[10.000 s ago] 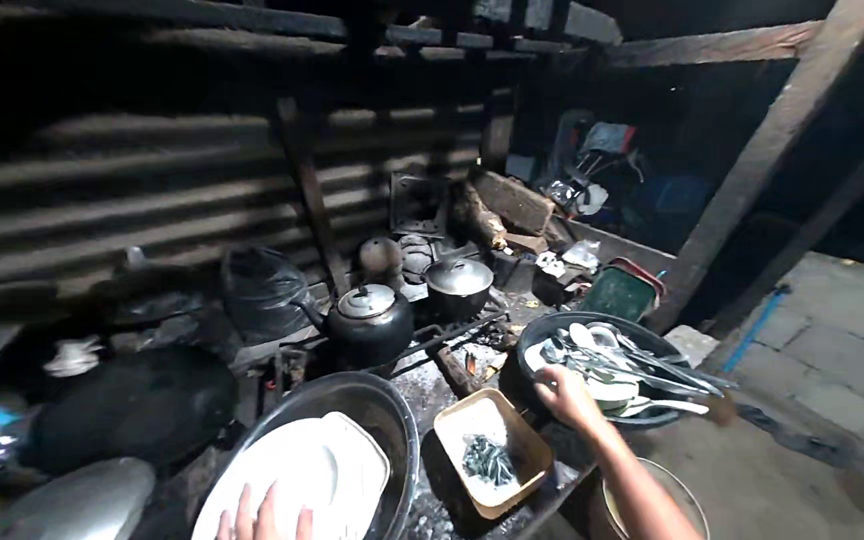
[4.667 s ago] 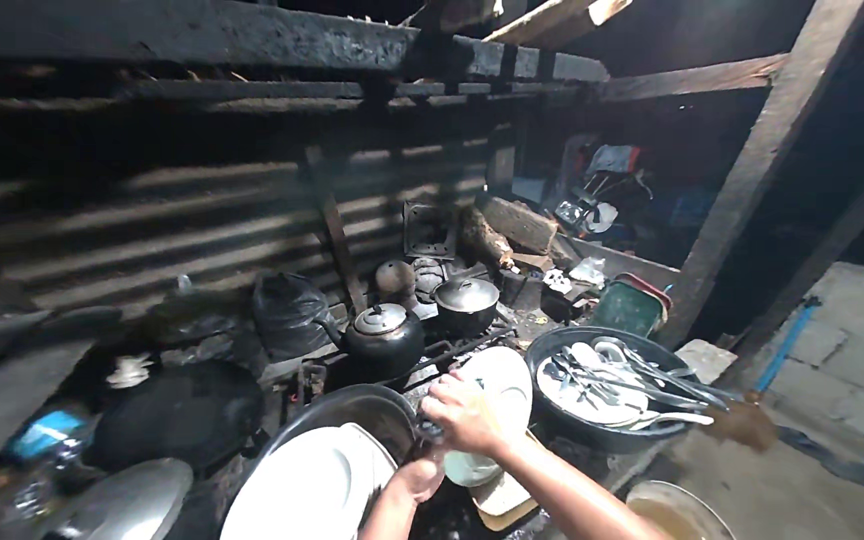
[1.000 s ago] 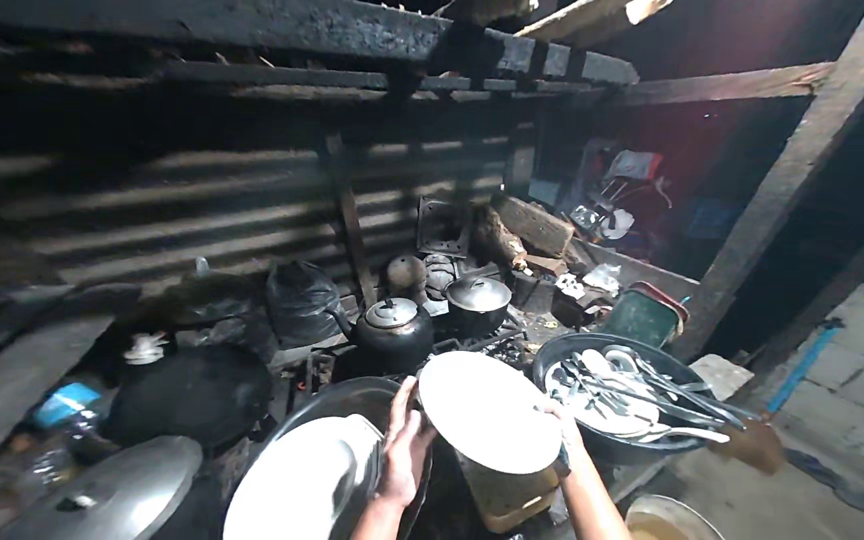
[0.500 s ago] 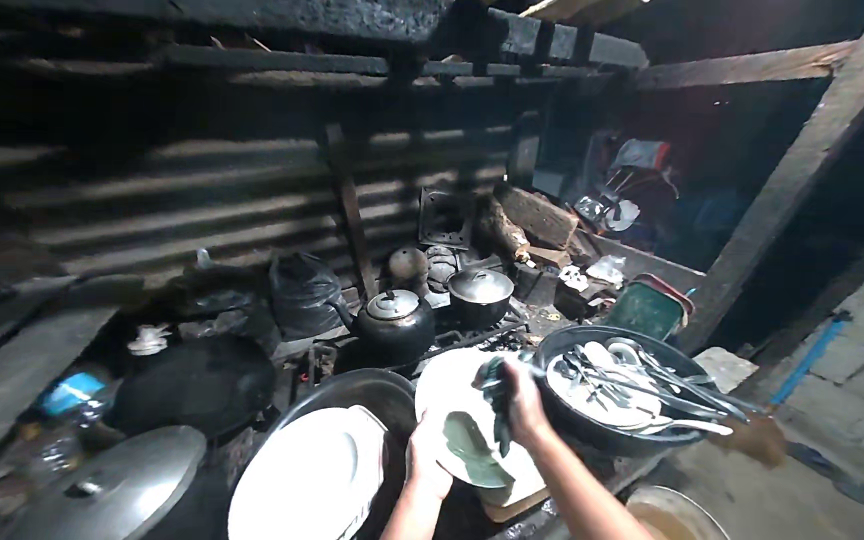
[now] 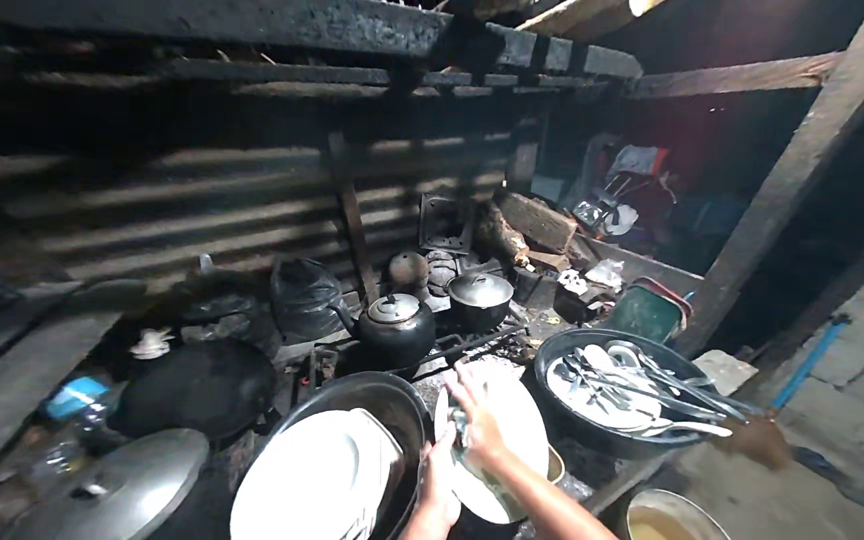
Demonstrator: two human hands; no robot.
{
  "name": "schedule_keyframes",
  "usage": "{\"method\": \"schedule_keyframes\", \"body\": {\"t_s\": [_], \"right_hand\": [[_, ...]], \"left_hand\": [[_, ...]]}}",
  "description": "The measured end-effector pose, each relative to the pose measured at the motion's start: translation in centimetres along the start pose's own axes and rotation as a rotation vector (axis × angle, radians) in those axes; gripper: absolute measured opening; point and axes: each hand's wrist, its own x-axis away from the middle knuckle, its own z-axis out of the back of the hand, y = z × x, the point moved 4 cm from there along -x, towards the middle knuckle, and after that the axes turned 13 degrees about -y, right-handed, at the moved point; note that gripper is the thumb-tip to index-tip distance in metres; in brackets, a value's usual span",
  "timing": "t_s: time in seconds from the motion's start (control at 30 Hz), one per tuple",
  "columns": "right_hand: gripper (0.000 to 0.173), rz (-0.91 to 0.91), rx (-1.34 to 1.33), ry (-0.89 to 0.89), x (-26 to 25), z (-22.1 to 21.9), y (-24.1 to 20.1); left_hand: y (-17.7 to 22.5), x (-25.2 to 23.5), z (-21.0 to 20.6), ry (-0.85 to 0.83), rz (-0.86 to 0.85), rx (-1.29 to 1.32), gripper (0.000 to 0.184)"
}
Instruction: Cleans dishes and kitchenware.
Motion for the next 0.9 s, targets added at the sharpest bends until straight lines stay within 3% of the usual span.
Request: {"method": "schedule_keyframes", "body": {"t_s": [0.1,0.17,0.23,0.33,0.4,0.43,0.5,0.57,0.6,0.67,0.77,0.8,0.83,0.9], "right_hand": [[0.051,-0.458,0.107,0.162,-1.5,3.4,4.4],[0.042,-0.678,0.122,0.149,-2.5,5.7,5.1],[0.035,-0.576,0.207,0.057,-3.2,6.2,3.3],[0.022,-0.025,0.286,-0.003,-2.5,2.9,-0.9],[0.023,0.260,0.292,0.041,-1.8,0.7,-2.4],[0.024,0.277,0.301,0.084,-1.9,0.7,-1.9],[0.024,0.029,0.332,0.134,-2.4,2.3,0.7],[0.030,-0.318,0.346,0.094,-3.1,4.3,2.9],[0.030,-0.404,0.338,0.034,-3.3,4.6,3.1],[0.026,-0.286,0.338,-0.054,-3.2,3.6,1.5],[0.022,0.189,0.288,-0.053,-1.7,0.0,-2.6],[0.022,0.265,0.268,-0.020,-1.7,-0.5,-3.0],[0.020,0.242,0.244,0.005,-1.9,-0.4,-2.5],[0.018,0.014,0.263,0.061,-2.4,1.2,0.5]], "left_hand": [[0.2,1.8,-0.3,-0.017,-0.009,-0.020,0.047],[0.5,2.4,-0.3,-0.044,0.056,0.022,0.042],[0.7,1.5,0.9,-0.077,0.199,-0.004,0.024],[0.8,-0.9,3.0,-0.300,0.346,-0.296,0.031],[0.4,-1.8,3.8,-0.300,0.320,-0.511,0.024],[0.3,-1.8,3.7,-0.286,0.262,-0.529,0.027],[0.5,-1.0,3.0,-0.298,0.158,-0.427,0.058],[0.2,0.1,2.7,-0.207,0.143,-0.269,0.063],[0.2,0.5,2.6,-0.175,0.178,-0.209,0.059],[0.3,0.3,2.9,-0.191,0.284,-0.227,0.048],[0.0,-0.9,4.2,-0.262,0.380,-0.492,0.024],[0.0,-1.2,4.4,-0.266,0.378,-0.544,0.022],[0.1,-1.3,4.2,-0.254,0.331,-0.534,0.023],[0.3,-0.8,3.5,-0.245,0.237,-0.413,0.049]]}}
